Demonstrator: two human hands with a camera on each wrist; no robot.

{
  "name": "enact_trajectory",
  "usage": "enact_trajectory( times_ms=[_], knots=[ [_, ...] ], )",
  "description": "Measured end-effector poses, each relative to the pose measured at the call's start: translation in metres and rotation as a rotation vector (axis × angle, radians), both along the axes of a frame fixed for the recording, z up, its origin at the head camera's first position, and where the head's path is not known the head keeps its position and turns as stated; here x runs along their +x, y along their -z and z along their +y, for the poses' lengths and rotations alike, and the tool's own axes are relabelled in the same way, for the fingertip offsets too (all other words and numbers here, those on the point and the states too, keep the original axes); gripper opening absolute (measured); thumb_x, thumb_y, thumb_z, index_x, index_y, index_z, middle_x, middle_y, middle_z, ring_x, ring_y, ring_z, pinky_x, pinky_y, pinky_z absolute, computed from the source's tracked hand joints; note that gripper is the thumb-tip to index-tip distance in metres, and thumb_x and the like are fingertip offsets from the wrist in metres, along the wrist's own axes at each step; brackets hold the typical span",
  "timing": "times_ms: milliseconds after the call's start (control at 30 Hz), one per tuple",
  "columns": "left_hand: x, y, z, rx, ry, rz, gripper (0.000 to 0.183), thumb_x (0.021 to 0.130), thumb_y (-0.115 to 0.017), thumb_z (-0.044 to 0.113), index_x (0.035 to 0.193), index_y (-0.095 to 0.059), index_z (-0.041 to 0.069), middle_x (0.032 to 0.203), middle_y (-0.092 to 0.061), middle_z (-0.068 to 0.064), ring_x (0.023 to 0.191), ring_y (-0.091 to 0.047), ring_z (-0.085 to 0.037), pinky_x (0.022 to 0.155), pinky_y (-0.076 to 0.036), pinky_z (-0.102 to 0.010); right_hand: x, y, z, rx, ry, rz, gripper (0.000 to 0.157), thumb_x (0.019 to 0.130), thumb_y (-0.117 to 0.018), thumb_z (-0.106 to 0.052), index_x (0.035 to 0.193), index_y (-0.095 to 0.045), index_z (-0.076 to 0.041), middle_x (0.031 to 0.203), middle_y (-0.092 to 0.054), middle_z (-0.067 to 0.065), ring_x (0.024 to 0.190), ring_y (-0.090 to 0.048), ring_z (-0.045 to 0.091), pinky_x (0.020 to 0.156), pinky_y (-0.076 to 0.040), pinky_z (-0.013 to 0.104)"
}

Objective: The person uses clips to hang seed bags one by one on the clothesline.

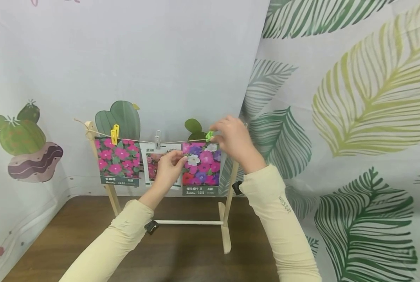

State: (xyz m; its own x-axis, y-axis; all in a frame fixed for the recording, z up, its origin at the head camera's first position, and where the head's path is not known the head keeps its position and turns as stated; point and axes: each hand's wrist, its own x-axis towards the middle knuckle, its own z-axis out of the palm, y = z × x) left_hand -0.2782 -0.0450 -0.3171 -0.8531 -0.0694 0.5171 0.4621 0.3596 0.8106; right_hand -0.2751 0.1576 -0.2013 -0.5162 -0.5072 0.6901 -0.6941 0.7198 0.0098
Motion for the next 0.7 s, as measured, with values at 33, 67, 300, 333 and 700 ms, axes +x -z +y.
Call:
enact_trajectory(
  times_ms=[33,67,300,333,700],
  knots=[
    [-0.0003,0.0002,0.0006,0.0,-0.002,-0.004,0.014,0.093,-0.064,0.009,0.102,-0.067,-0.001,0.09,-0.07,-0.014,0.078,-0.064,-0.024,0.069,-0.052,-0.035,0.0001,-0.0009,0.0004,0.004,0.005,-0.01,0.024,0.077,-0.08,-0.009,0.099,-0.073,-0.004,0.099,-0.071,0.01,0.094,-0.058,0.028,0.089,-0.044,0.045],
    [-0.0004,0.0003,0.0011,0.0,-0.003,-0.008,0.013,0.093,-0.064,0.009,0.101,-0.067,-0.001,0.089,-0.07,-0.014,0.078,-0.064,-0.024,0.068,-0.052,-0.035,0.0001,-0.0016,0.0009,0.007,0.01,-0.02,0.024,0.077,-0.08,-0.009,0.099,-0.073,-0.004,0.099,-0.072,0.01,0.093,-0.057,0.028,0.089,-0.044,0.045],
    [-0.0011,-0.0003,0.0026,0.008,-0.013,0.012,0.011,0.092,-0.064,0.009,0.099,-0.068,0.001,0.088,-0.07,-0.012,0.076,-0.063,-0.022,0.066,-0.051,-0.033,0.0,-0.0043,0.0021,0.037,0.03,-0.073,0.023,0.078,-0.079,-0.011,0.1,-0.074,-0.004,0.099,-0.072,0.009,0.093,-0.056,0.027,0.087,-0.043,0.045],
    [-0.0012,-0.0006,0.0026,0.007,-0.013,0.012,0.011,0.092,-0.064,0.009,0.099,-0.068,0.001,0.088,-0.07,-0.012,0.076,-0.063,-0.022,0.066,-0.051,-0.034,-0.0002,-0.0045,0.002,0.04,0.029,-0.077,0.023,0.078,-0.079,-0.012,0.1,-0.074,-0.005,0.099,-0.072,0.009,0.093,-0.056,0.028,0.087,-0.043,0.045],
    [-0.0016,-0.0041,0.0029,0.0,-0.011,0.034,0.014,0.093,-0.064,0.01,0.102,-0.068,0.0,0.092,-0.071,-0.013,0.08,-0.066,-0.024,0.071,-0.052,-0.038,-0.002,-0.0063,-0.0033,0.06,0.044,-0.105,0.021,0.08,-0.078,-0.011,0.1,-0.074,-0.005,0.099,-0.072,0.008,0.095,-0.057,0.027,0.087,-0.044,0.045]
  ],
)
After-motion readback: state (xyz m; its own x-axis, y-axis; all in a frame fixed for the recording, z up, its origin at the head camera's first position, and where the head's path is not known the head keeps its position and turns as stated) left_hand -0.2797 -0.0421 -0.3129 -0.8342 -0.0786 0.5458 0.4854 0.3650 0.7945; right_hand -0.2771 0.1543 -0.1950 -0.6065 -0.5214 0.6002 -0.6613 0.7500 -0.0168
